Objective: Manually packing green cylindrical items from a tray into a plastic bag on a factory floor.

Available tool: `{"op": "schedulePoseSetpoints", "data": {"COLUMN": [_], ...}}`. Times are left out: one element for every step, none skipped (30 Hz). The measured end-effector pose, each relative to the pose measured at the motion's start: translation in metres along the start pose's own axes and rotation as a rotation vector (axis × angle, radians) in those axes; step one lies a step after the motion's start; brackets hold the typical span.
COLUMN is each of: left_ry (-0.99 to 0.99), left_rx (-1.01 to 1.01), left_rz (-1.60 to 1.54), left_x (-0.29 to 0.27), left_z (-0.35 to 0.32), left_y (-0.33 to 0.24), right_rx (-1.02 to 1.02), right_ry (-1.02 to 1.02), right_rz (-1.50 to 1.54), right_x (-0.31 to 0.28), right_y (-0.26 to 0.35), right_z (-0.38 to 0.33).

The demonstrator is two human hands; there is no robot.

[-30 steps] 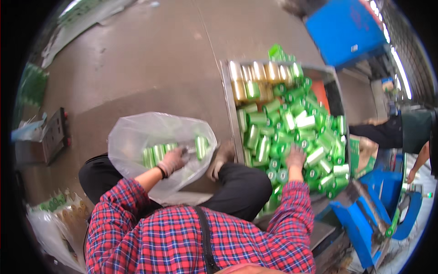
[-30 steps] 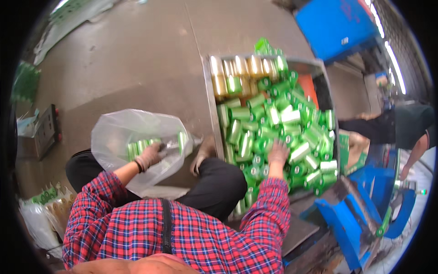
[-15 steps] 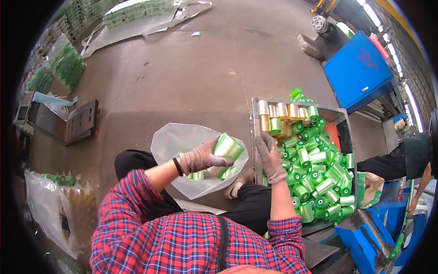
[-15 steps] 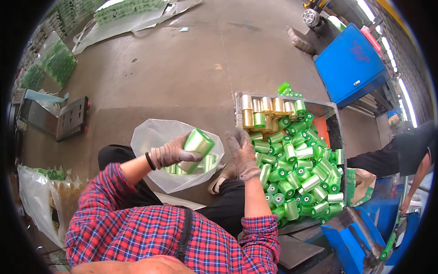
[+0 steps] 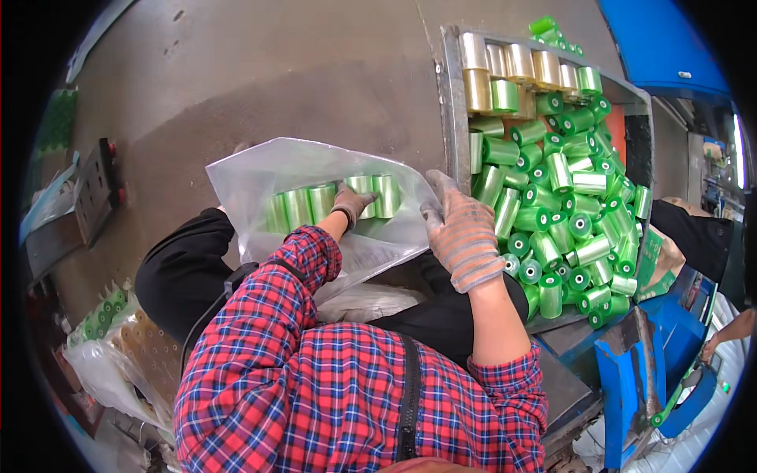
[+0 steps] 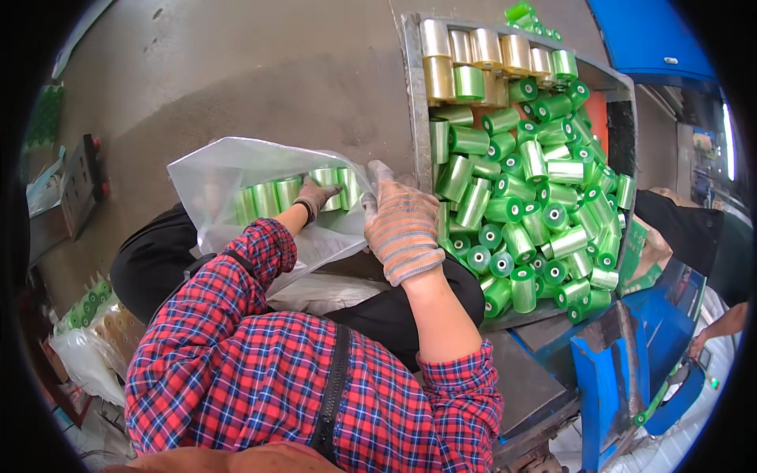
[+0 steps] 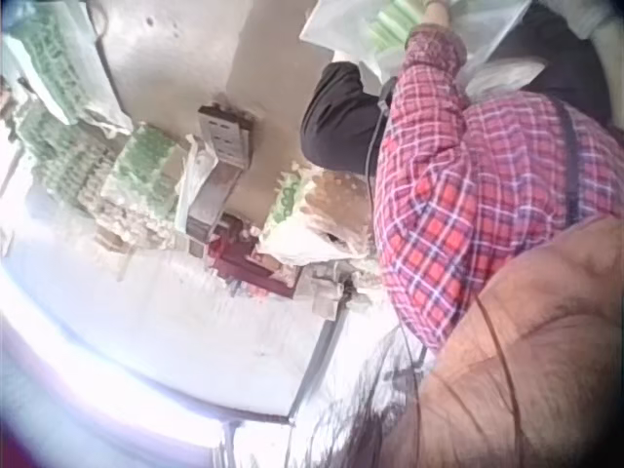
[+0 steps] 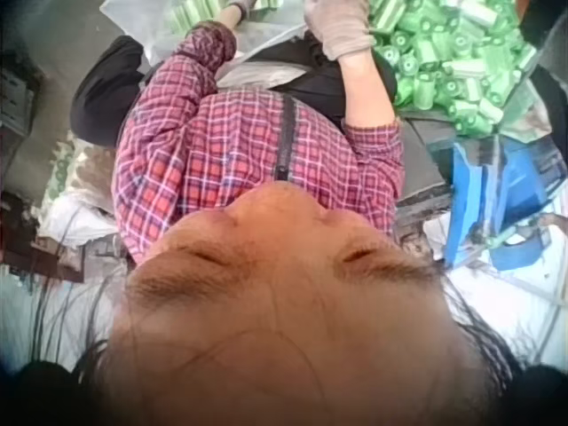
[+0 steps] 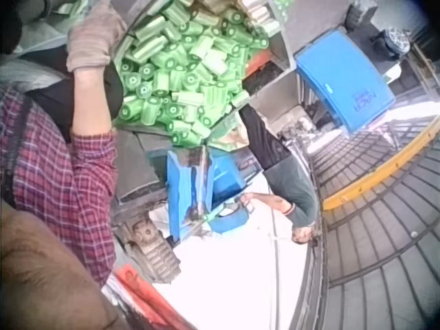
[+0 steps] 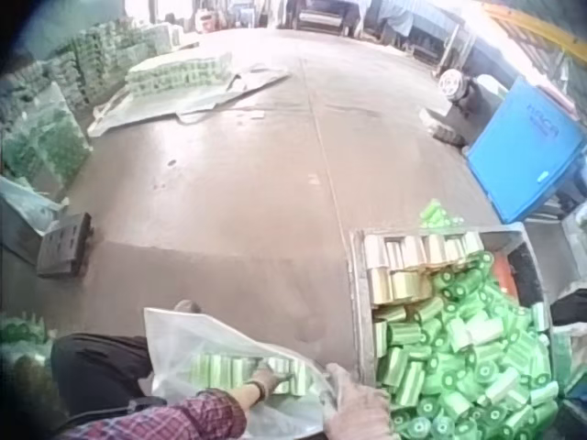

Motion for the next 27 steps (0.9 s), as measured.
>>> {"op": "schedulePoseSetpoints", "data": {"left_ry": [-0.043, 0.110, 0.153, 0.189, 0.200, 0.203, 0.208, 0.219, 0.144, 0.064, 0.052, 0.056, 0.083, 0.110, 0.113, 0.092, 0.071, 0.072, 0.126, 0.178, 0.146, 0.154, 0.156, 0.158, 0.152, 0.146, 0.206], "left_rx": [0.046, 0.007, -0.042, -0.089, -0.099, -0.098, -0.098, -0.108, -0.114, -0.119, -0.149, -0.157, -0.151, -0.145, -0.151, -0.138, -0.125, -0.132, -0.098, -0.062, -0.108, -0.103, -0.118, -0.133, -0.111, -0.116, -0.037], "left_rz": [-0.018, -0.076, -0.042, -0.009, -0.007, 0.059, 0.126, 0.130, 0.080, 0.025, 0.003, 0.001, -0.040, -0.081, -0.084, -0.041, 0.003, 0.003, 0.034, 0.064, 0.072, 0.078, 0.052, 0.026, -0.013, -0.016, -0.146], "left_x": [0.005, 0.002, 0.005, 0.007, 0.009, 0.010, 0.010, 0.012, 0.008, 0.003, 0.001, 0.002, 0.006, 0.009, 0.011, 0.009, 0.008, 0.007, 0.009, 0.012, 0.019, 0.021, 0.016, 0.015, 0.012, 0.015, 0.024], "left_z": [0.006, -0.001, 0.000, 0.000, -0.004, -0.008, -0.014, -0.017, -0.018, -0.019, -0.024, -0.023, -0.021, -0.019, -0.018, -0.019, -0.018, -0.015, -0.009, -0.002, 0.006, 0.001, -0.008, -0.013, -0.009, 0.001, 0.013], "left_y": [0.002, -0.002, 0.002, 0.007, 0.007, 0.005, 0.005, 0.006, 0.005, 0.002, 0.001, 0.007, 0.010, 0.012, 0.014, 0.015, 0.016, 0.020, 0.022, 0.024, 0.031, 0.020, 0.010, 0.004, 0.012, 0.027, 0.036], "right_rx": [-0.021, -0.035, -0.029, -0.022, -0.029, -0.036, -0.028, -0.042, -0.057, -0.057, -0.068, -0.079, -0.080, -0.080, -0.079, -0.081, -0.055, -0.030, -0.031, -0.049, -0.067, -0.056, -0.069, -0.082, -0.093, -0.067, -0.042], "right_ry": [-0.006, -0.016, 0.012, 0.027, 0.018, 0.009, 0.023, 0.027, 0.030, 0.040, 0.024, 0.006, 0.014, 0.004, -0.006, 0.001, 0.033, 0.065, 0.069, 0.045, 0.021, 0.019, -0.006, -0.031, -0.028, 0.039, 0.106], "right_rz": [0.009, 0.019, 0.038, 0.038, 0.057, 0.077, 0.078, 0.050, 0.022, 0.021, 0.008, -0.005, -0.007, -0.005, -0.003, -0.003, 0.014, 0.032, 0.035, 0.081, 0.127, 0.124, 0.100, 0.074, 0.084, 0.011, -0.064], "right_x": [-0.001, -0.002, 0.000, 0.003, 0.003, 0.003, 0.002, -0.001, -0.001, 0.001, 0.001, 0.000, 0.001, -0.001, -0.002, -0.003, -0.002, 0.001, 0.002, 0.000, -0.001, 0.000, -0.001, -0.002, -0.004, -0.003, 0.000], "right_y": [0.002, 0.002, -0.002, -0.002, -0.001, 0.000, 0.003, 0.009, 0.014, 0.014, 0.015, 0.016, 0.016, 0.016, 0.016, 0.018, 0.018, 0.017, 0.017, 0.019, 0.021, 0.018, 0.017, 0.016, 0.021, 0.025, 0.028], "right_z": [-0.001, -0.001, -0.001, 0.000, 0.000, 0.001, 0.000, 0.000, -0.001, 0.000, 0.000, 0.000, 0.000, 0.000, 0.000, 0.000, 0.001, 0.001, 0.001, 0.002, 0.004, 0.004, 0.003, 0.002, 0.003, 0.005, 0.007]}}
Point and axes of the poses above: each hand's wrist, its own z-axis towards the middle knuckle, its own x-axis out of the palm, y = z × x, the point moved 8 cm from there along z, towards the middle knuckle, and after that the axes turned 1 degree about -z, right-handed, at the moved point
